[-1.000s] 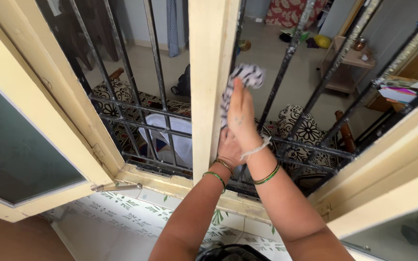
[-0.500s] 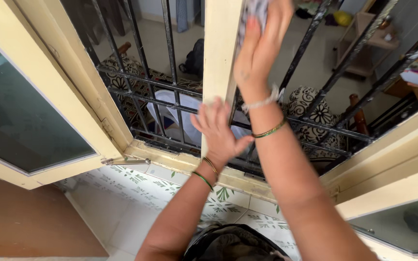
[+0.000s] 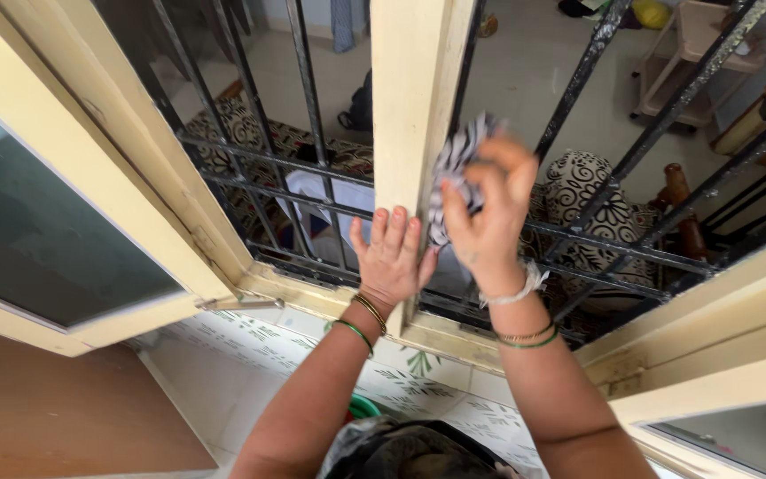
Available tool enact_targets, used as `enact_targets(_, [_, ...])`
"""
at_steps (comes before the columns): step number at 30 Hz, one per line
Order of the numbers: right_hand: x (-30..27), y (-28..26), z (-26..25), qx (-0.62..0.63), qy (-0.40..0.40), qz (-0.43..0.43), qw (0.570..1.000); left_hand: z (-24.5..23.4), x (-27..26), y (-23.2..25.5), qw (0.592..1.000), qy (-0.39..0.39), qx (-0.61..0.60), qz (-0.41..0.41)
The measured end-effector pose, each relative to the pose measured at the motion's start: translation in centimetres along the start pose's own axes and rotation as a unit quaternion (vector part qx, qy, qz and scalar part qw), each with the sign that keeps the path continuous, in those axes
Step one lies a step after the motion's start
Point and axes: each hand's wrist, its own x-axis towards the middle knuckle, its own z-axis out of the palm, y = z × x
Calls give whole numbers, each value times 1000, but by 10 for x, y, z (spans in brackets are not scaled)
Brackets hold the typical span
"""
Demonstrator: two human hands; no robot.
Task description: The person cleans the metal bars and glass panes of a window using a striped cloth, wiping both the inner and outer surfaces.
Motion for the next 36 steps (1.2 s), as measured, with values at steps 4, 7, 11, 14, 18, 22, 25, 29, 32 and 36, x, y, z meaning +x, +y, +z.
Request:
enact_targets(4, [35, -3, 24, 70, 92, 34, 993, 4, 2, 8, 1000, 20, -1, -12])
enact_targets(7, [21, -1, 37, -1, 77, 38, 996, 5, 0, 7, 1000, 22, 0, -12])
enact_targets(11, [-31, -4, 25, -17, 6, 65, 998, 6, -2, 6, 1000, 3, -20, -16])
enact_targets(14, [-32, 7, 13, -22, -43, 183, 982, 4, -2, 8, 999, 1, -34, -22])
enact_targets(18, [2, 18, 16, -14, 18, 116, 993, 6, 4, 12, 999, 30, -18, -33])
enact_targets(22, [-10, 12, 38, -44, -3, 168, 985, 4, 1, 14, 999, 27, -20, -38])
enact_targets(25, [-26, 1, 24, -152, -83, 79, 982, 3, 2, 13, 999, 16, -27, -43])
enact_targets(29, [-19, -10, -9, -240, -217, 17, 946, -5, 11, 30, 996, -9, -9, -84])
enact_targets(32, [-16, -18, -34, -268, -241, -54, 931, -12, 35, 39, 995, -20, 30, -97])
enact_targets(36, [-25, -19, -23, -314, -204, -51, 926, -17, 67, 37, 996, 2, 22, -90])
